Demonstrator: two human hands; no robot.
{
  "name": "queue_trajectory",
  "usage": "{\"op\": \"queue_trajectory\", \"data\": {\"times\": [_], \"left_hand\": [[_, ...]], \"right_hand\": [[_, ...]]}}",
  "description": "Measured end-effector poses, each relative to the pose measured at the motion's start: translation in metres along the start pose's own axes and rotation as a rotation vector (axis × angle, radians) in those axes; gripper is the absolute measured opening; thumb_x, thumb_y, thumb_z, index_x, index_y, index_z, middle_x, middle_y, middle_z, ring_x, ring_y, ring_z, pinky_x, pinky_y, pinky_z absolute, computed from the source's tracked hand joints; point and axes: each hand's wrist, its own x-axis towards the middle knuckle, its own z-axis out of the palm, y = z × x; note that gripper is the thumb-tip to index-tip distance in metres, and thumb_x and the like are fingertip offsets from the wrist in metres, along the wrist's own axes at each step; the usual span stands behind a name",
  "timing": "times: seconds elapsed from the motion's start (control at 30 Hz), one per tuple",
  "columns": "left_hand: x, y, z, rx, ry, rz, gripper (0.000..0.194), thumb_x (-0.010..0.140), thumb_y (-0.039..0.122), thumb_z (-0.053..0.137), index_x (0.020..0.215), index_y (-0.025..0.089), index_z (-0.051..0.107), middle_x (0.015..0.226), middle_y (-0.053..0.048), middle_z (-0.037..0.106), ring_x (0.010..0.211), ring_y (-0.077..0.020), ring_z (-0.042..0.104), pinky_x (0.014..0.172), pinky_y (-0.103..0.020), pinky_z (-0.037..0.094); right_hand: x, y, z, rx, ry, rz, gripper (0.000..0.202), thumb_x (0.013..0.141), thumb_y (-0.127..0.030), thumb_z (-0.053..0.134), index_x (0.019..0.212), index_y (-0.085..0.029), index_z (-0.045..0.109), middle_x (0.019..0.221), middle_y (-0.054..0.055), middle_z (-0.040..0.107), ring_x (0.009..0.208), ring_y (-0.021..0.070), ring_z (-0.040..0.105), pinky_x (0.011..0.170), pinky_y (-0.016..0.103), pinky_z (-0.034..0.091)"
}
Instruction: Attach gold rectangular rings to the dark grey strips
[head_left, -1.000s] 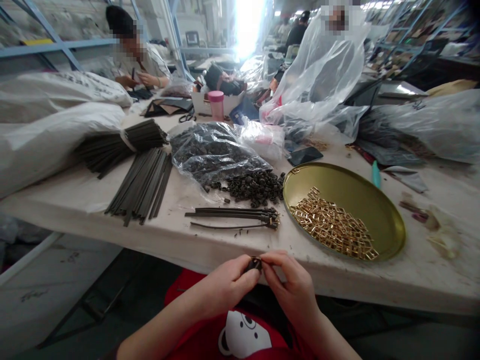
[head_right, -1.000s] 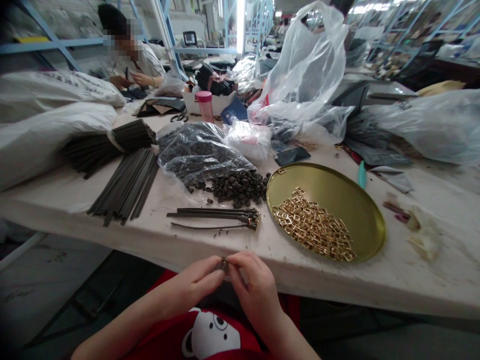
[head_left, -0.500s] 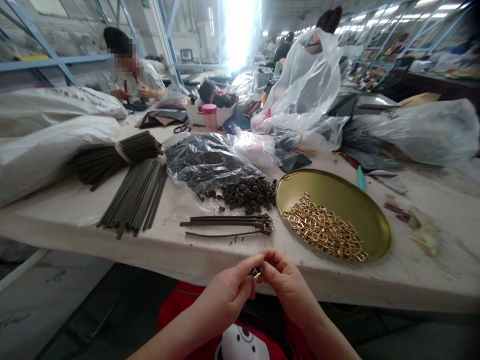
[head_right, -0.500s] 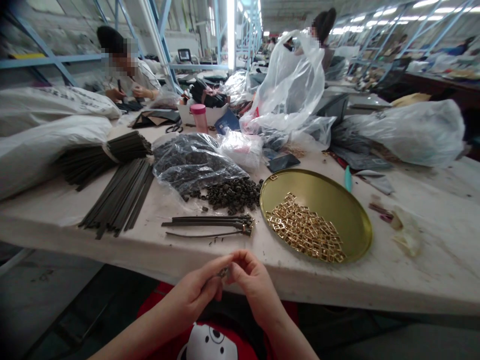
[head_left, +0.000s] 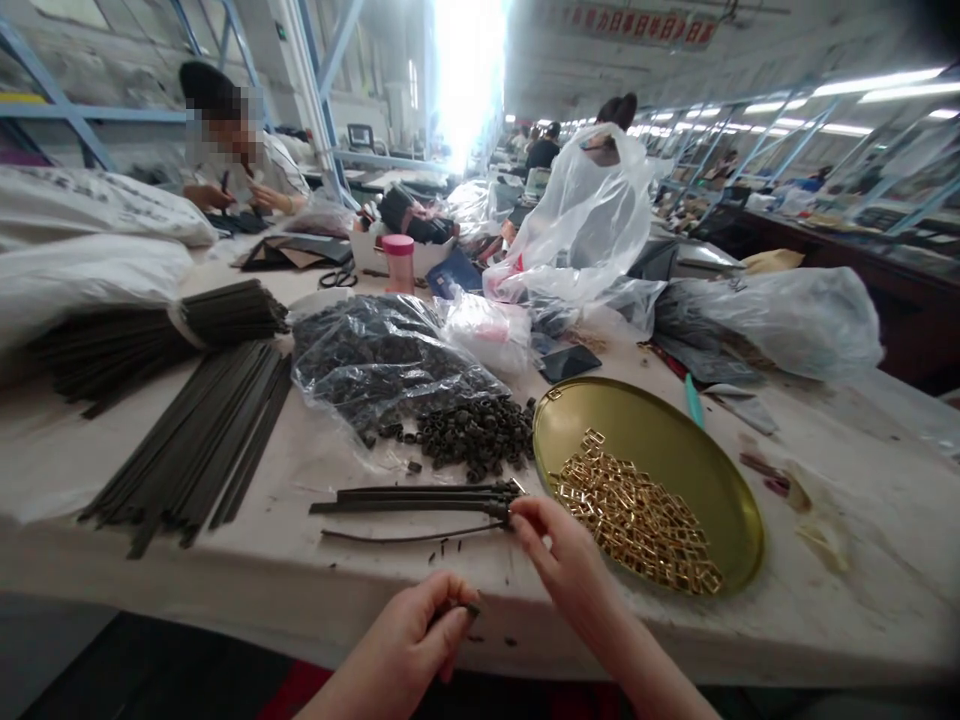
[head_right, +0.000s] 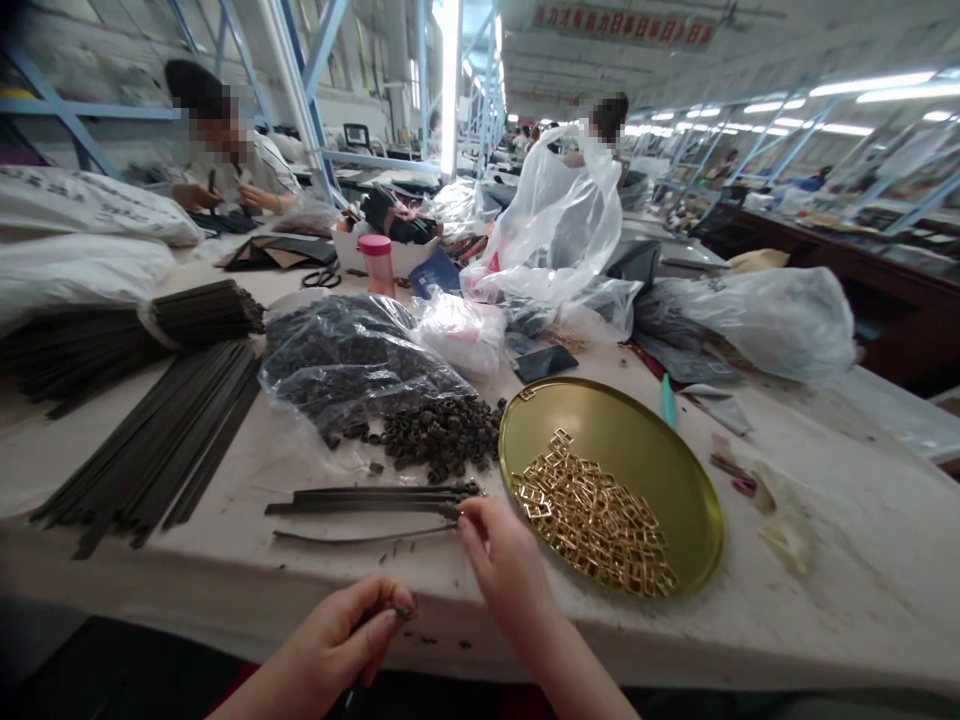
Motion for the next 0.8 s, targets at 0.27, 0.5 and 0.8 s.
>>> {"op": "queue_trajectory", "data": {"times": [0.27, 0.5, 0.8], "left_hand": [[0.008, 0.002, -0.007, -0.082, 0.013, -0.011, 0.025, 0.081, 0.039, 0.043, 0.087, 0.016, 0.050, 0.058, 0.007, 0.039, 0.049, -0.0075, 0.036, 0.047, -0.018, 0.031], [0.006, 0.009, -0.008, -0.068, 0.085, -0.025, 0.022, 0.079, 0.036, 0.046, 0.083, 0.015, 0.051, 0.054, 0.008, 0.039, 0.046, -0.0069, 0.036, 0.046, -0.018, 0.030], [0.009, 0.030, -0.001, -0.003, 0.194, 0.081, 0.026, 0.079, 0.039, 0.048, 0.081, 0.014, 0.055, 0.048, 0.008, 0.042, 0.045, -0.0071, 0.037, 0.045, -0.018, 0.030]], "right_hand": [[0.080, 0.016, -0.009, -0.777, 0.025, -0.057, 0.006, 0.076, -0.017, 0.055, 0.071, -0.016, 0.058, 0.073, 0.010, 0.062, 0.072, 0.0219, 0.058, 0.063, 0.028, 0.038], [0.058, 0.004, -0.022, -0.527, 0.022, -0.058, 0.016, 0.082, -0.019, 0.044, 0.084, -0.015, 0.059, 0.081, 0.009, 0.065, 0.075, 0.0192, 0.060, 0.067, 0.029, 0.042], [-0.027, -0.049, 0.009, 0.672, -0.010, 0.199, 0.027, 0.069, -0.043, 0.062, 0.076, -0.017, 0.058, 0.059, -0.002, 0.058, 0.052, 0.0103, 0.049, 0.052, 0.023, 0.041]]}}
